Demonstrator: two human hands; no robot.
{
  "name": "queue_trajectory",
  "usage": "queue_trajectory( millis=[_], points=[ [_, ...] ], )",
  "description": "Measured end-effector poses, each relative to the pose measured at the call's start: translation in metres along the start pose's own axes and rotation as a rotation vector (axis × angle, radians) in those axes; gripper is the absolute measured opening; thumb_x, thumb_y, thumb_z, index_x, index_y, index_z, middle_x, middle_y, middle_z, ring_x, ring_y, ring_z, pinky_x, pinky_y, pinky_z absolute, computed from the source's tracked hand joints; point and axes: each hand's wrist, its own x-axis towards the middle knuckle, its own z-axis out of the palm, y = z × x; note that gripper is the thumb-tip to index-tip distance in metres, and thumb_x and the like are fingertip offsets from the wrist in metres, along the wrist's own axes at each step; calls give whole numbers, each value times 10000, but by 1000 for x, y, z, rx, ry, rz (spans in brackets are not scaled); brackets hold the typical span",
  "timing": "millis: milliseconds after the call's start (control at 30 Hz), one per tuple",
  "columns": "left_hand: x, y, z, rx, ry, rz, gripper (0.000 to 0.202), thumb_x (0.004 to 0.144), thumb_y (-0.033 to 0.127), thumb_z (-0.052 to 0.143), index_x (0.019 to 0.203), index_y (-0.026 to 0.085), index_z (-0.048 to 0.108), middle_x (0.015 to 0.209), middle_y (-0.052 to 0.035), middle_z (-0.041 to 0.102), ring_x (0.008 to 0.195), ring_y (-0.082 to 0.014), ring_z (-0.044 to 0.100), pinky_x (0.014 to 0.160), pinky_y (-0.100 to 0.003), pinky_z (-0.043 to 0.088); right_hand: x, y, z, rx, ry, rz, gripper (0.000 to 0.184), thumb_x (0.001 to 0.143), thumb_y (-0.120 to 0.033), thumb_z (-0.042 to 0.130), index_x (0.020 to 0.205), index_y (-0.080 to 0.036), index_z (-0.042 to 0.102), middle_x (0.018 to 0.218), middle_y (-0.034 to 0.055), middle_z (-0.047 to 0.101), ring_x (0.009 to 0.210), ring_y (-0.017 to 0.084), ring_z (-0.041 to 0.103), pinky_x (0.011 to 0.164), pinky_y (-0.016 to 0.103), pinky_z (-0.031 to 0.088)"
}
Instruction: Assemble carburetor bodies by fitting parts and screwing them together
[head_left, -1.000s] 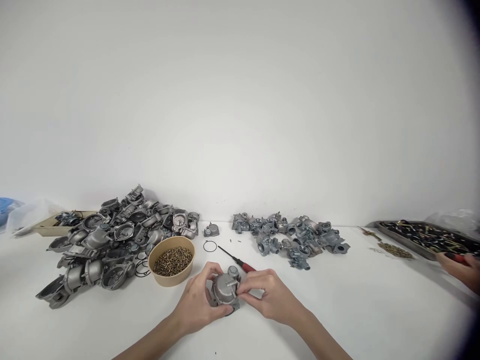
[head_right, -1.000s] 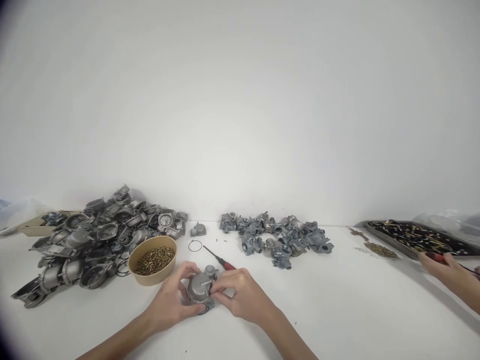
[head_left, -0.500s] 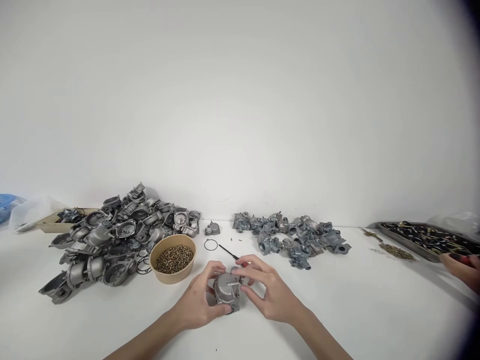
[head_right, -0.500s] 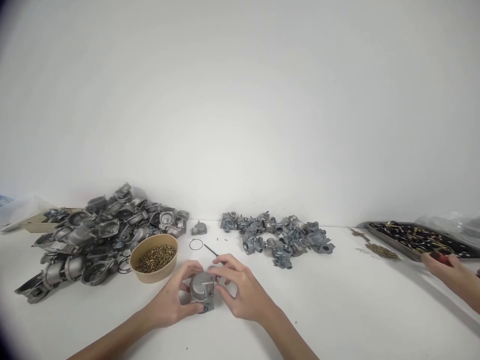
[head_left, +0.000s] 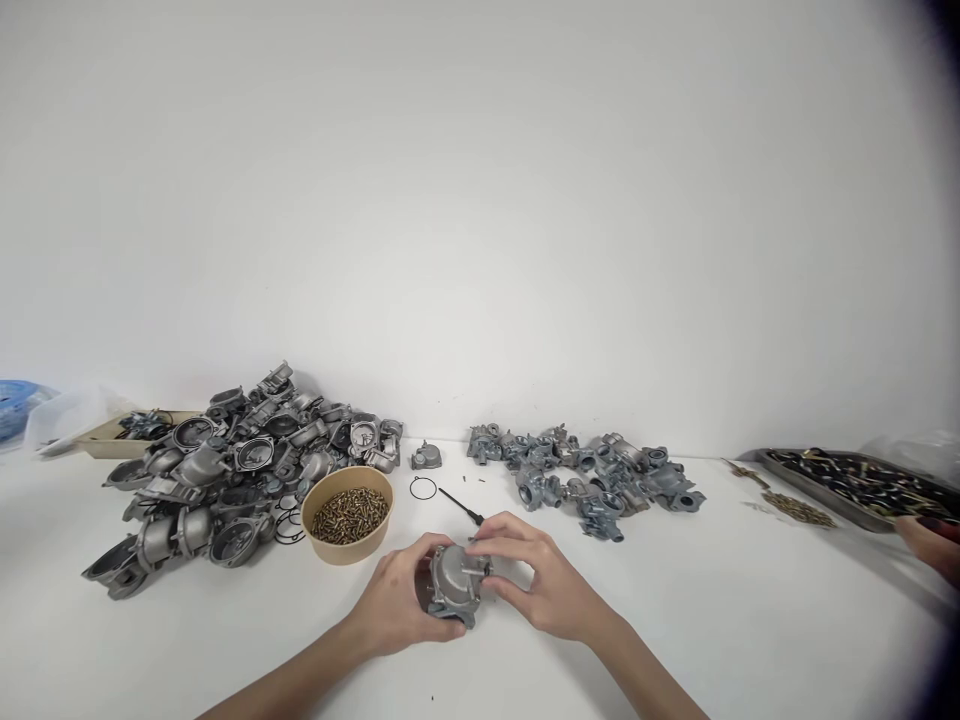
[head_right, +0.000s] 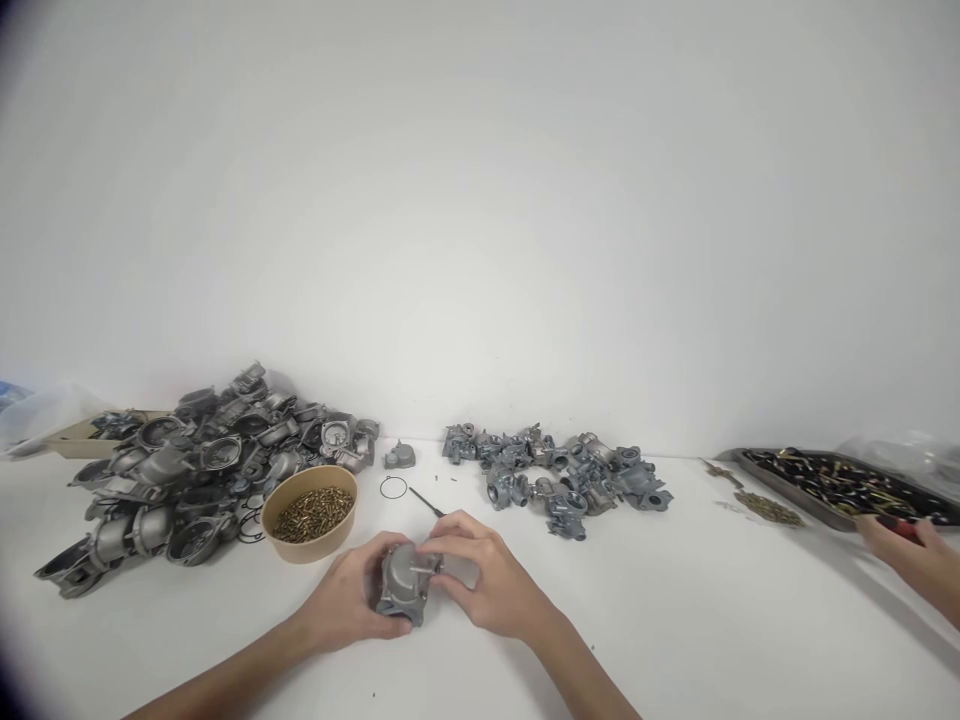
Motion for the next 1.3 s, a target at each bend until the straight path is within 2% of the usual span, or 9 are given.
queue_trajectory(
  millis=[133,267,333,433,667,867,1000,1133,1300],
  points=[
    [2,-9,1,-314,-37,-73,739,633,215,866,1295,210,539,1046,-57,697,885,-222,665,743,-315,541,1,-1,1,155,36,38,283,909,-197,647,1155,-310,731,1147,76,574,977,207,649,822,337,600],
    [1,-11,6,-558,-50,-108,863,673,359,894,1403,239,450,1208,-122,609,898,-230,629,589,-291,565,4,0,7,282,104,67,257,906,-233,659,1150,-277,724,1142,84,536,982,208,647,830,344,622],
    [-1,-8,6,-636,-57,-101,894,715,414,875,1448,237,397,1170,-125,596,850,-203,607,520,-236,512,4,2,12,316,126,91,243,894,-243,677,1131,-263,727,1122,80,533,974,209,649,837,352,627],
    [-3,-1,5,-706,-84,-118,880,746,421,868,1449,213,382,968,-55,603,676,-102,531,505,-187,396,4,3,19,335,139,135,235,854,-245,727,1089,-251,738,1070,64,551,932,203,660,836,356,632],
    [-2,1,3,-648,-106,-209,776,686,411,909,1295,203,476,807,34,561,555,-51,439,431,-169,281,4,4,27,326,157,187,244,829,-310,775,1061,-238,752,1039,55,584,837,187,686,824,369,635],
    [2,0,2,-581,-86,-265,672,646,363,916,1179,174,553,800,31,581,536,-57,457,364,-153,281,5,13,18,265,140,133,236,867,-397,732,1043,-241,755,1064,79,626,887,213,685,793,354,627],
    [1,-2,-2,-557,-44,-338,828,615,329,924,1301,182,485,858,16,601,533,-55,461,361,-154,292,4,39,6,-57,336,211,254,949,-441,590,1020,-253,744,1073,91,651,952,246,659,810,383,587],
    [1,-7,-5,-559,-4,-382,984,609,311,924,1414,198,370,916,2,611,532,-51,461,364,-155,306,2,67,6,-312,252,359,327,885,-430,638,1156,-268,721,1142,83,677,992,275,660,856,418,548],
    [2,1,-6,-561,-86,-320,804,596,324,928,1263,157,511,836,12,597,528,-52,438,333,-144,269,5,76,17,-361,249,397,164,822,-342,642,870,-252,772,962,61,738,971,307,653,855,431,507]
  ],
)
